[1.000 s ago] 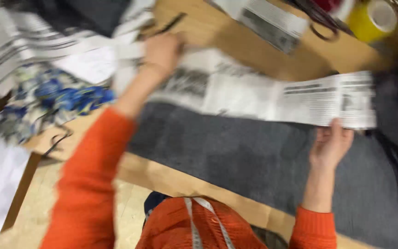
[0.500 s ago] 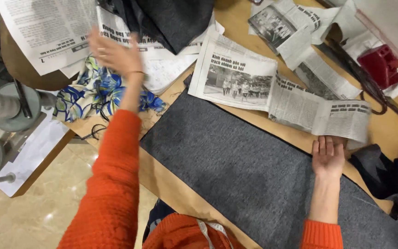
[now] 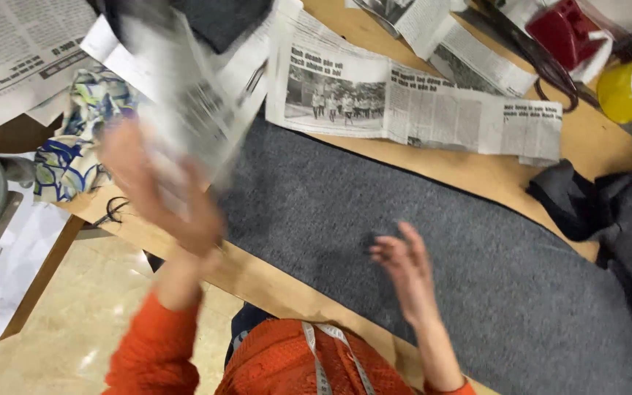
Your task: The person smooths a long piece of grey fabric on a wooden table, then places a newspaper on top of it and uses a red tape dispenser to secure the newspaper to the fabric.
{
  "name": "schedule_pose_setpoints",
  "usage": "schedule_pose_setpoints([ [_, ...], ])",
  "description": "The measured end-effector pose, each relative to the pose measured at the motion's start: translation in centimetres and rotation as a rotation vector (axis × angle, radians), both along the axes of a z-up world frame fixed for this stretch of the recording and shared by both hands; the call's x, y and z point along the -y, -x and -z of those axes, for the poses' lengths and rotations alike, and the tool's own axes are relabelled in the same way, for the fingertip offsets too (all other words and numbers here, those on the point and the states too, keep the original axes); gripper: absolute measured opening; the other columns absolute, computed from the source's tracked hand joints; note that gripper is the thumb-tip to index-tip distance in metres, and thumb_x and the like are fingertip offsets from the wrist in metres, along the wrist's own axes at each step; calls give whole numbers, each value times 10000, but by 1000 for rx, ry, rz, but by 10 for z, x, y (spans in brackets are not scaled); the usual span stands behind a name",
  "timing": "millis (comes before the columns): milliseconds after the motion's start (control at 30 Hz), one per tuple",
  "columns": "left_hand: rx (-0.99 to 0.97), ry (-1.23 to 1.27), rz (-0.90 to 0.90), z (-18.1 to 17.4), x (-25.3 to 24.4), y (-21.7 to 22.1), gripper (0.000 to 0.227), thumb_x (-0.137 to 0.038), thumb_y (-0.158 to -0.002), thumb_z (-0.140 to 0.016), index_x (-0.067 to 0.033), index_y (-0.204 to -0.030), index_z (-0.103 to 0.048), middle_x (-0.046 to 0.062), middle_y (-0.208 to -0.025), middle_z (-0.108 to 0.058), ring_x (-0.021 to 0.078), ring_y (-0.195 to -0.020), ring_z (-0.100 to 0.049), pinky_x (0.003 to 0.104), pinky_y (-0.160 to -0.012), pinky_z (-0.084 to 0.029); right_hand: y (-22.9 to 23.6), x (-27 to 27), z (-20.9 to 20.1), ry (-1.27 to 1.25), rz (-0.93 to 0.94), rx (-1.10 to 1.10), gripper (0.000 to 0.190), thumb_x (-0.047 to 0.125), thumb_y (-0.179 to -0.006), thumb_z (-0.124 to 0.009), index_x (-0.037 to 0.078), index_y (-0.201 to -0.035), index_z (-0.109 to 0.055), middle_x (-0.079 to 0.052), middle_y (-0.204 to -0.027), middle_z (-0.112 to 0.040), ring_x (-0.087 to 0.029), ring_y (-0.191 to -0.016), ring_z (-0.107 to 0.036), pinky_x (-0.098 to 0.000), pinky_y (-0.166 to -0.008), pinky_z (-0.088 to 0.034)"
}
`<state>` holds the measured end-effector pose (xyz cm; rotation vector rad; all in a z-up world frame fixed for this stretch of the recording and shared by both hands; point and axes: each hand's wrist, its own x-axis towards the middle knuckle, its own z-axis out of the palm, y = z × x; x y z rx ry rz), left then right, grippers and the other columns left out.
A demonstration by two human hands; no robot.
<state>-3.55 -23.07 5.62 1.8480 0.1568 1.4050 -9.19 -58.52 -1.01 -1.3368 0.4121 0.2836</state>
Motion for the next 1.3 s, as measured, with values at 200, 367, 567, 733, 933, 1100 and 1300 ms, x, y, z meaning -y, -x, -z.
schedule_pose_setpoints([
  [200, -41, -662, 586, 48, 189, 76, 134, -289, -1048, -591, -220, -940, -553, 13, -1289, -609, 183, -1385, -536, 657, -1225, -201, 37, 32, 41, -309, 140, -205, 722, 609, -1010, -390, 175, -1586, -419, -130, -1405, -586, -344, -1237, -586, -551, -1063, -442],
  [367, -558, -526, 1403, 73, 218, 110, 741, -361, -771, -844, -88, -1386, -533, 190, -1657, -321, 406, -1569, -231, 808, -1172, -96, 46, 94, 38, -383, 408, -46, 712, 736, -941, -427, 253, -1440, -587, -123, -1245, -701, -285, -1157, -682, -465, -1010, -543],
  [567, -491, 6, 1075, 104, 176, 98, 202, -249, -935, -727, -114, -1085, -729, 127, -1055, -731, 404, -1124, -681, 577, -995, -485, 88, 131, 44, 70, 447, 59, 538, 191, -1060, -567, 148, -1549, -346, -116, -1259, -623, -275, -1151, -660, -496, -990, -551],
  [733, -692, 41, 224, 154, 66, 56, 813, -167, -825, -927, -69, -1453, -420, 203, -1304, -488, 399, -1099, -556, 557, -999, -425, 98, 121, 41, 519, 411, 189, 542, 70, -1051, -608, 81, -1538, -370, -177, -1307, -524, -287, -1235, -552, -481, -1055, -494],
  [933, -766, 256, 189, 160, 47, 36, 926, -127, -939, -862, -102, -1601, -215, 84, -1037, -599, 234, -799, -656, 415, -748, -532, 90, 82, 20, 777, 188, 430, 615, 9, -988, -671, 34, -1532, -385, -204, -1384, -508, -320, -1314, -487, -466, -1071, -450],
  [1100, -386, 393, 462, 89, 130, 48, 726, -93, -959, -790, -81, -1541, -356, 224, -1565, -366, 389, -1511, -309, 485, -1264, -260, 82, 36, -3, 664, -18, 515, 794, 24, -847, -788, 13, -1532, -386, -201, -1444, -527, -340, -1375, -488, -450, -1101, -460],
  [1300, -222, -263, 975, 82, 248, 107, 633, -132, -913, -696, -243, -1492, -468, 25, -1266, -689, 254, -1348, -594, 599, -1182, -366, 90, 10, -16, 289, -99, 284, 657, 77, -682, -925, 46, -1296, -691, -178, -1207, -736, -287, -1200, -662, -451, -977, -568],
])
